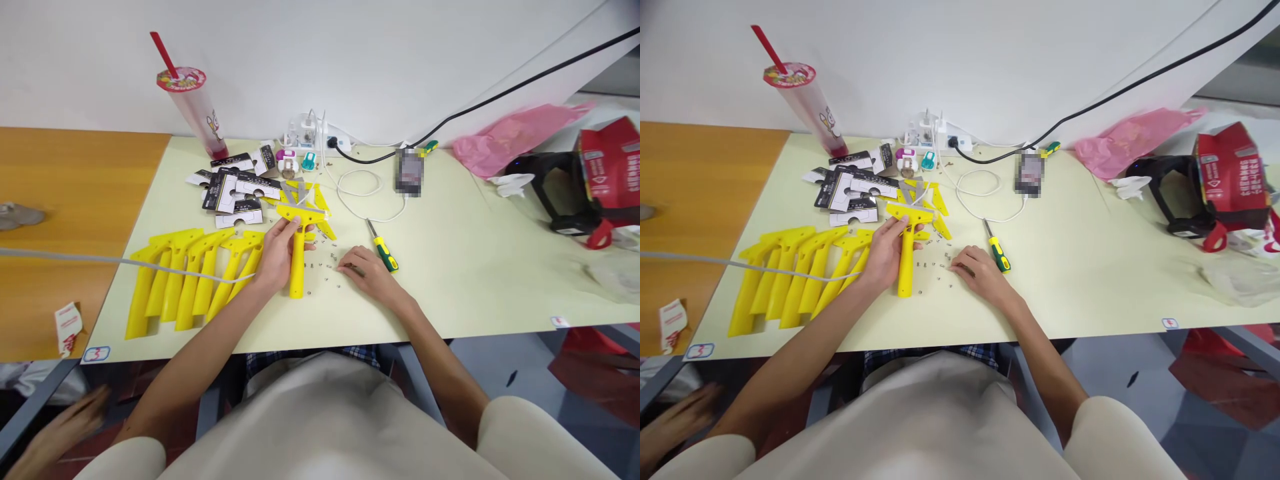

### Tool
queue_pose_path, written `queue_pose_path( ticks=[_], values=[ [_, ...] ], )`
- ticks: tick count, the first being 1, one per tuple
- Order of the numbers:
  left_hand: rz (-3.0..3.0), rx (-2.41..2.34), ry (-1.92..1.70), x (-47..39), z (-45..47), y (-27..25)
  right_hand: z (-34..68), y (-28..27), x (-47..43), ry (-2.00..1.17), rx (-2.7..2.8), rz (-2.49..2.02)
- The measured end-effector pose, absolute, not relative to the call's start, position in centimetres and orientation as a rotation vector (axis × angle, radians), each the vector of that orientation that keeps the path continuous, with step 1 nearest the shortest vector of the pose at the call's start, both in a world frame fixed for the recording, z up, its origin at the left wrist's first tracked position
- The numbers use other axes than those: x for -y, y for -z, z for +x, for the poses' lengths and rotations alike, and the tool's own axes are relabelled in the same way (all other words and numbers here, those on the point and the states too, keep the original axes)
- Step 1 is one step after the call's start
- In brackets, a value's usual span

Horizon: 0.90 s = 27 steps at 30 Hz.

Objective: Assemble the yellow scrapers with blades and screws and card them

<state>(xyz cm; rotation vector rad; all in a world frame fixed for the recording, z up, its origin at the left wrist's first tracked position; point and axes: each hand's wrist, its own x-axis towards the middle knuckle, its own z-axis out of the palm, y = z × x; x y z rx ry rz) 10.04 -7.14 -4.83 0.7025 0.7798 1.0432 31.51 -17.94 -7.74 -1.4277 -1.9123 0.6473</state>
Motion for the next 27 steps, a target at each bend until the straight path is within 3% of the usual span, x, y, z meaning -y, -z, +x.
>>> queue_pose_path(
  ticks=[6, 13, 21, 27],
  values=[
    [0.705, -0.751, -1.044, 7.2, 10.0, 4.7, 30.6, 6.8, 18.2, -0.961, 1.185, -1.406],
    [0.729, -0.735, -1.03, 7.3, 10.0, 4.9, 30.5, 4.7, 17.8, -1.224, 0.912, -1.325],
    [0.721, -0.714, -1.017, 7.3, 10.0, 4.8, 30.8, 5.1, 19.3, -1.285, 1.052, -1.499],
    [0.73, -0.733, -1.011, 7.4, 10.1, 4.7, 30.5, 5.0, 20.3, -0.989, 1.737, -1.678]
  ],
)
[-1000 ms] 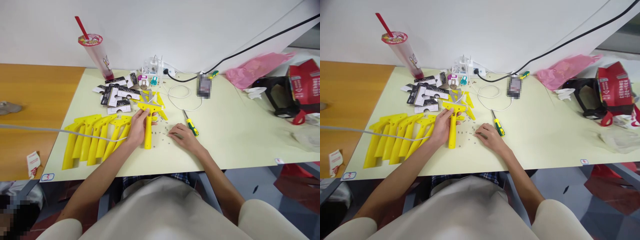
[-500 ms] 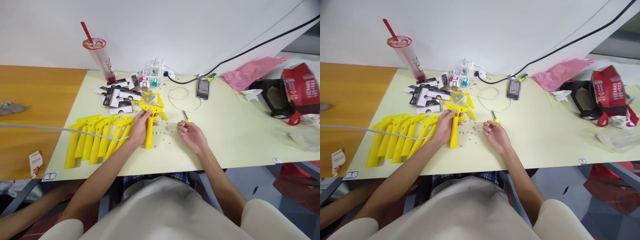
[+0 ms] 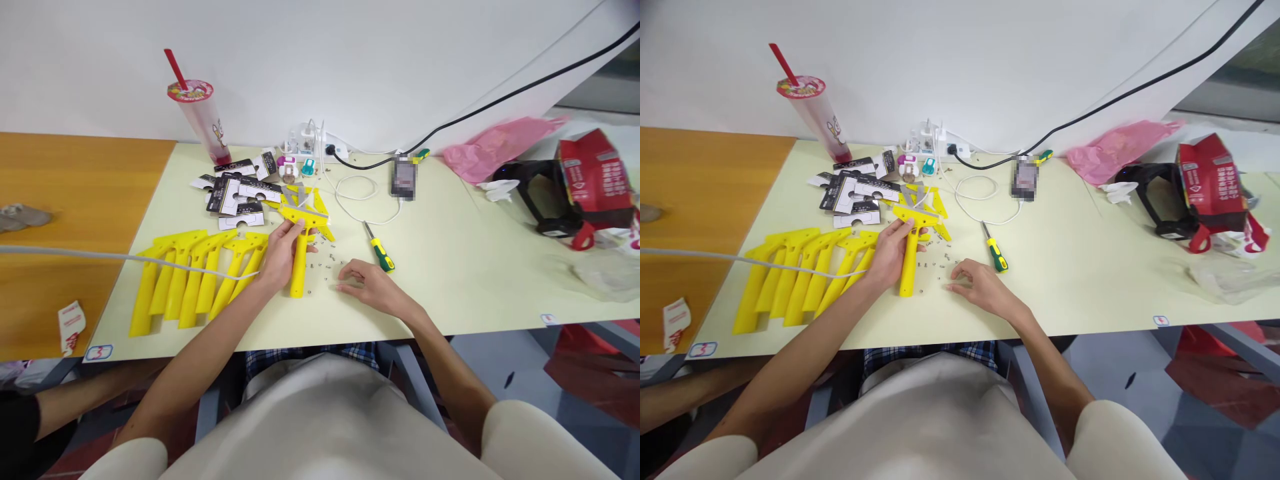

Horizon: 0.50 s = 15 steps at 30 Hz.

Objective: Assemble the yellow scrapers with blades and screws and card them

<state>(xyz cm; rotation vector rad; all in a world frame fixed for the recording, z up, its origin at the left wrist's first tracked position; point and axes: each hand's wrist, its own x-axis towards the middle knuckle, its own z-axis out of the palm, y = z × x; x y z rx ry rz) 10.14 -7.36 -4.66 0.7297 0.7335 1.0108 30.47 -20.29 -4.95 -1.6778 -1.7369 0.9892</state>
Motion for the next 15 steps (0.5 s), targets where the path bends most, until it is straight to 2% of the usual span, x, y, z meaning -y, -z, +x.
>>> queue_pose_path(
  ticks=[9, 12, 15],
  values=[
    [0.753, -0.719, -1.012, 7.2, 10.1, 5.1, 30.1, 4.6, 19.7, -1.043, 1.879, -1.699],
    [0.759, -0.719, -1.01, 7.2, 10.1, 5.2, 29.8, 4.2, 19.7, -1.157, 1.625, -1.645],
    [0.758, -0.715, -1.008, 7.2, 10.0, 5.2, 29.4, 3.6, 19.5, -1.415, 1.121, -1.396]
  ],
)
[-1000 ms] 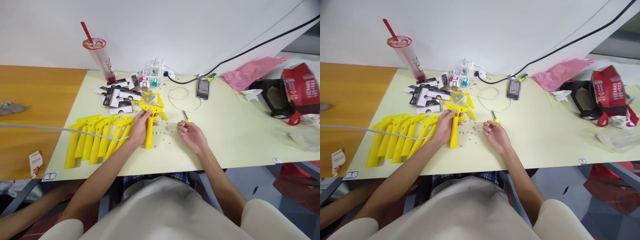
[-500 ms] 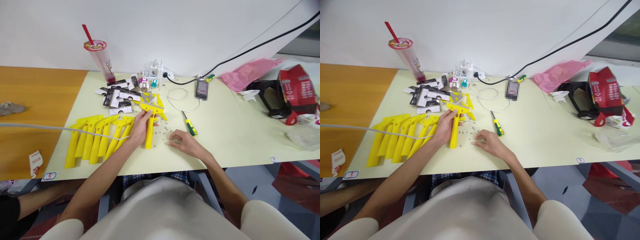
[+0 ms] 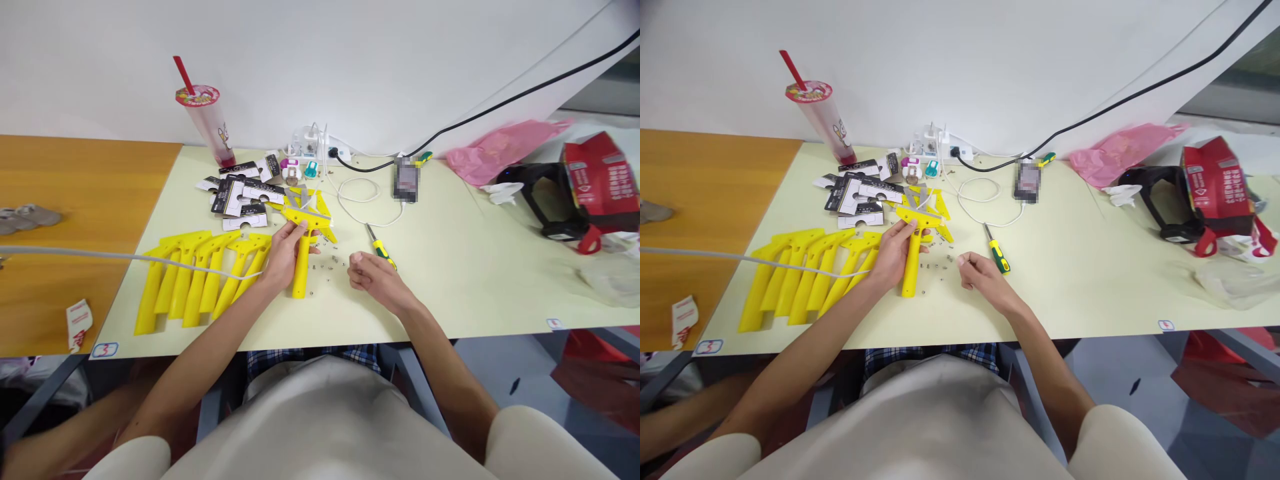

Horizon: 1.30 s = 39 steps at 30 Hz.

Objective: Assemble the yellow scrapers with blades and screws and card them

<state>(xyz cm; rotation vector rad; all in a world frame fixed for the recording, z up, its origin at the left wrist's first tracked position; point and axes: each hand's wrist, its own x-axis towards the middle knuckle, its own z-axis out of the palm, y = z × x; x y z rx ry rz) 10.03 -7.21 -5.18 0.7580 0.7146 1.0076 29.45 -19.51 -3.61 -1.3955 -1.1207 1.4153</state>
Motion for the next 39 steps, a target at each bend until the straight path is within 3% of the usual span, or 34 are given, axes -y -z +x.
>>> queue_pose_path(
  ticks=[4, 10, 16, 22, 25, 35, 39],
  values=[
    [0.758, -0.717, -1.008, 7.3, 10.0, 5.2, 29.0, 2.9, 18.9, -1.671, 0.607, -1.078],
    [0.753, -0.708, -1.008, 7.3, 10.1, 5.2, 28.8, 2.7, 18.4, -1.708, 0.601, -1.09],
    [0.757, -0.711, -1.018, 7.3, 10.1, 5.2, 28.6, 3.6, 18.7, -1.654, 0.818, -1.253],
    [0.761, -0.698, -1.056, 7.3, 10.1, 5.2, 26.2, 3.9, 18.9, -1.192, 1.707, -1.565],
    [0.752, -0.694, -1.079, 7.3, 10.1, 5.2, 25.1, 3.9, 18.3, -1.108, 1.933, -1.569],
    [0.725, -0.714, -1.085, 7.3, 10.0, 5.1, 24.9, 3.9, 17.6, -1.106, 2.148, -1.465],
    [0.725, -0.721, -1.061, 7.3, 9.9, 5.2, 26.7, 1.6, 16.6, -1.114, 1.977, -1.487]
  ],
)
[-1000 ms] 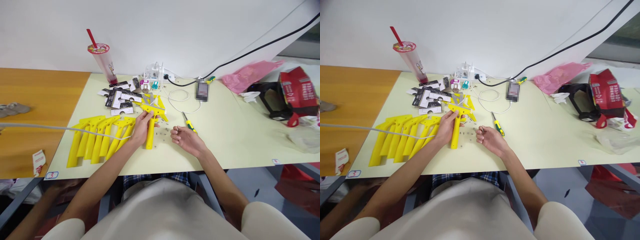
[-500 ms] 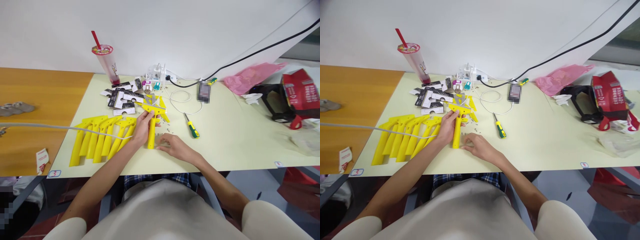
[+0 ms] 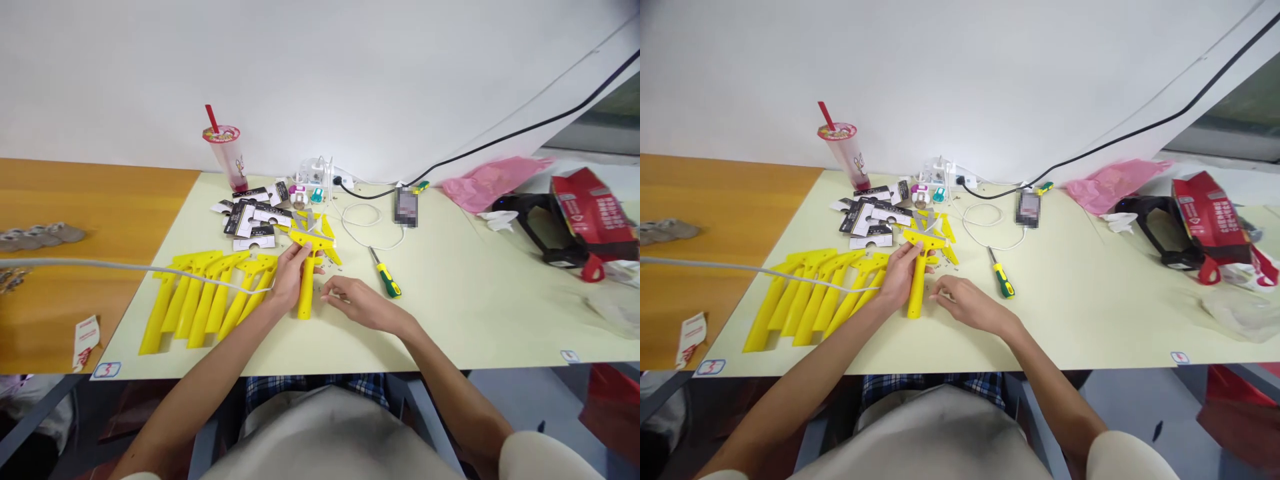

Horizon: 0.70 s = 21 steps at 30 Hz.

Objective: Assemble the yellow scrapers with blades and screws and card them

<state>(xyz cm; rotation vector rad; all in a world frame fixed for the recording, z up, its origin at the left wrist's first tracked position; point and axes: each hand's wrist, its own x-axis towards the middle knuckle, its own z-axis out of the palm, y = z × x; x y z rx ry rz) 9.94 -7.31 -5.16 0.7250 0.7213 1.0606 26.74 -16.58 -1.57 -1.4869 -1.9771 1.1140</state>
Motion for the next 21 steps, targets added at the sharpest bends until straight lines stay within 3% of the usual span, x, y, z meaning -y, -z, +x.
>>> queue_pose_path(
  ticks=[6, 15, 21],
  values=[
    [0.744, -0.751, -1.013, 7.7, 10.1, 4.9, 28.4, -2.3, 12.2, -0.951, 1.797, -1.499],
    [0.806, -0.773, -1.025, 7.7, 10.1, 4.6, 27.0, -2.1, 6.9, -0.74, 2.087, -1.472],
    [0.845, -0.753, -0.983, 8.1, 10.3, 4.6, 26.8, -3.4, 4.6, -0.897, 2.171, -1.395]
  ],
)
